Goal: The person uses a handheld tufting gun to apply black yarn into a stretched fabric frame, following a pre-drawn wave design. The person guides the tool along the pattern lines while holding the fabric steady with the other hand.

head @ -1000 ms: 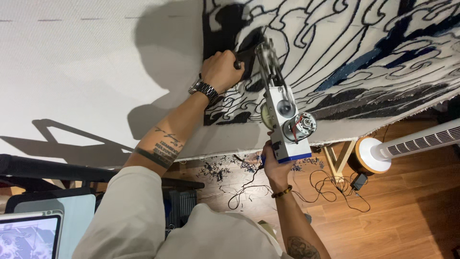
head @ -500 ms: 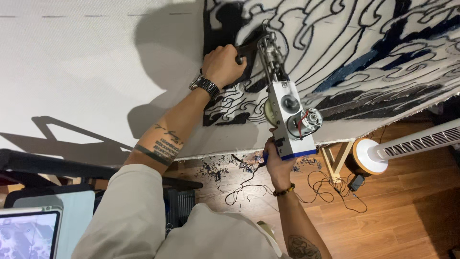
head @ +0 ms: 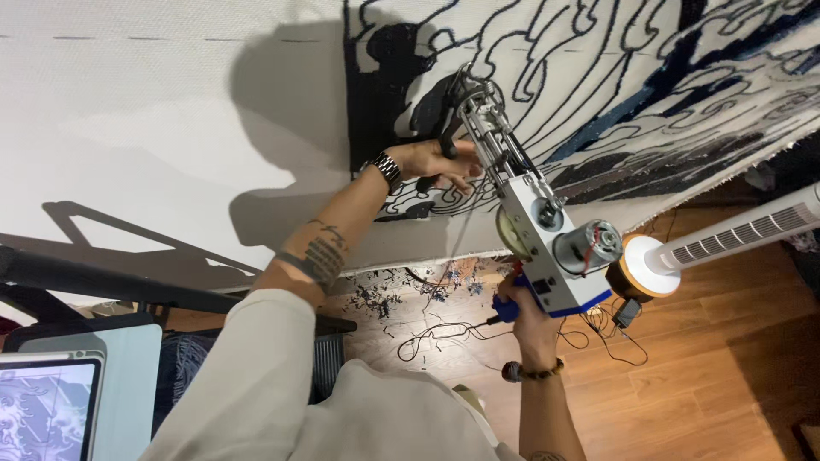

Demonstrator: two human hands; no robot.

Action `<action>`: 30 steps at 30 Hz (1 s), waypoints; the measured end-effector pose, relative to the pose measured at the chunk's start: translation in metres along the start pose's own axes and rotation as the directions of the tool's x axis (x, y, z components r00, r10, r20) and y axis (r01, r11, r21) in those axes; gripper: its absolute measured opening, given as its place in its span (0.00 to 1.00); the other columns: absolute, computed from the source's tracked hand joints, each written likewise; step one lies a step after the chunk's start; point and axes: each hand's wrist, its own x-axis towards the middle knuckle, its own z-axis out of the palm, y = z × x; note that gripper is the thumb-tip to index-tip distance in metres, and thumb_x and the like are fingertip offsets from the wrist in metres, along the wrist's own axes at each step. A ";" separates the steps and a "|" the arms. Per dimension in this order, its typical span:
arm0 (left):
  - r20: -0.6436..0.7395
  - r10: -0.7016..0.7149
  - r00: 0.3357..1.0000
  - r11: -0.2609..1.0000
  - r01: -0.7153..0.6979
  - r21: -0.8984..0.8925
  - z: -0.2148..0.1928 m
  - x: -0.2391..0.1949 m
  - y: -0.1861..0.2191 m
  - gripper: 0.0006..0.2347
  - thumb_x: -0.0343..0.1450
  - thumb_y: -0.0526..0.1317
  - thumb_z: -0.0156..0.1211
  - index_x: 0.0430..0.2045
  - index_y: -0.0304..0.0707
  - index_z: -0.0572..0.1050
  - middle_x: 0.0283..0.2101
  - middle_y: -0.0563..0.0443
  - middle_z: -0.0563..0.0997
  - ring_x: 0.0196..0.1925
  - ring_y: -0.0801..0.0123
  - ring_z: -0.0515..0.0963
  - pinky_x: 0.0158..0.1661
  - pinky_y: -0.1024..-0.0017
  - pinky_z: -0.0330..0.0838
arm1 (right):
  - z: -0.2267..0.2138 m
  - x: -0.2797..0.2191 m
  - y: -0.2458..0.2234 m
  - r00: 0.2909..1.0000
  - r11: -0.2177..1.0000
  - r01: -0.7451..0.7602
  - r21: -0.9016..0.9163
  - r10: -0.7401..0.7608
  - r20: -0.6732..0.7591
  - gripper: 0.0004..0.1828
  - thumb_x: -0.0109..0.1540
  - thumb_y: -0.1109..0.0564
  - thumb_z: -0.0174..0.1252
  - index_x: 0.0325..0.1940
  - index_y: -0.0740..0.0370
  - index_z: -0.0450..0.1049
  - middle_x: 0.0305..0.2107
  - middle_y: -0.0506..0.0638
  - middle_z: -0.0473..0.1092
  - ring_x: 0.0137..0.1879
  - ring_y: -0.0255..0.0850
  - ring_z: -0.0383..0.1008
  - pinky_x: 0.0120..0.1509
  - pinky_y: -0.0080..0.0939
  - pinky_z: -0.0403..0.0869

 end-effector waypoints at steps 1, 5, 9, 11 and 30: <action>0.005 0.002 1.000 1.000 -0.002 0.000 -0.020 0.025 -0.017 0.17 0.78 0.47 0.57 0.56 0.33 0.73 0.57 0.26 0.81 0.53 0.39 0.83 0.31 0.74 0.72 | -0.009 -0.002 0.003 1.000 1.000 0.001 -0.003 -0.001 -0.004 0.14 0.54 0.67 0.61 0.13 0.60 0.73 0.16 0.51 0.69 0.25 0.37 0.70 0.45 0.37 0.73; 0.594 -0.032 0.804 0.902 0.279 -0.328 0.000 0.033 -0.012 0.23 0.77 0.44 0.62 0.62 0.23 0.69 0.62 0.28 0.76 0.59 0.51 0.80 0.41 0.78 0.75 | -0.038 -0.013 0.006 0.998 0.999 0.031 -0.015 -0.030 0.055 0.15 0.56 0.65 0.61 0.14 0.59 0.72 0.16 0.51 0.68 0.24 0.39 0.67 0.45 0.41 0.72; 0.182 -0.033 0.983 0.995 0.050 -0.086 0.042 -0.001 0.033 0.16 0.75 0.42 0.67 0.47 0.23 0.77 0.49 0.34 0.85 0.43 0.54 0.89 0.27 0.82 0.72 | -0.065 -0.026 0.018 0.995 0.996 0.004 0.092 -0.013 0.097 0.15 0.58 0.63 0.59 0.15 0.60 0.70 0.16 0.53 0.68 0.25 0.43 0.68 0.46 0.46 0.71; 0.179 -0.012 0.984 0.997 0.026 -0.079 0.047 0.004 0.029 0.15 0.73 0.43 0.69 0.46 0.29 0.80 0.46 0.38 0.86 0.41 0.57 0.89 0.26 0.82 0.72 | -0.070 -0.028 0.019 0.994 0.993 0.010 0.121 -0.024 0.111 0.16 0.60 0.64 0.56 0.16 0.60 0.70 0.17 0.53 0.69 0.26 0.43 0.69 0.47 0.48 0.71; 0.082 -0.110 0.990 0.985 0.098 0.144 0.087 -0.035 -0.009 0.08 0.70 0.41 0.71 0.38 0.38 0.86 0.34 0.41 0.88 0.31 0.65 0.87 0.34 0.77 0.77 | -0.089 -0.067 0.063 0.986 0.953 -0.066 0.297 0.017 0.167 0.04 0.53 0.66 0.56 0.25 0.72 0.74 0.13 0.55 0.64 0.21 0.45 0.64 0.37 0.48 0.71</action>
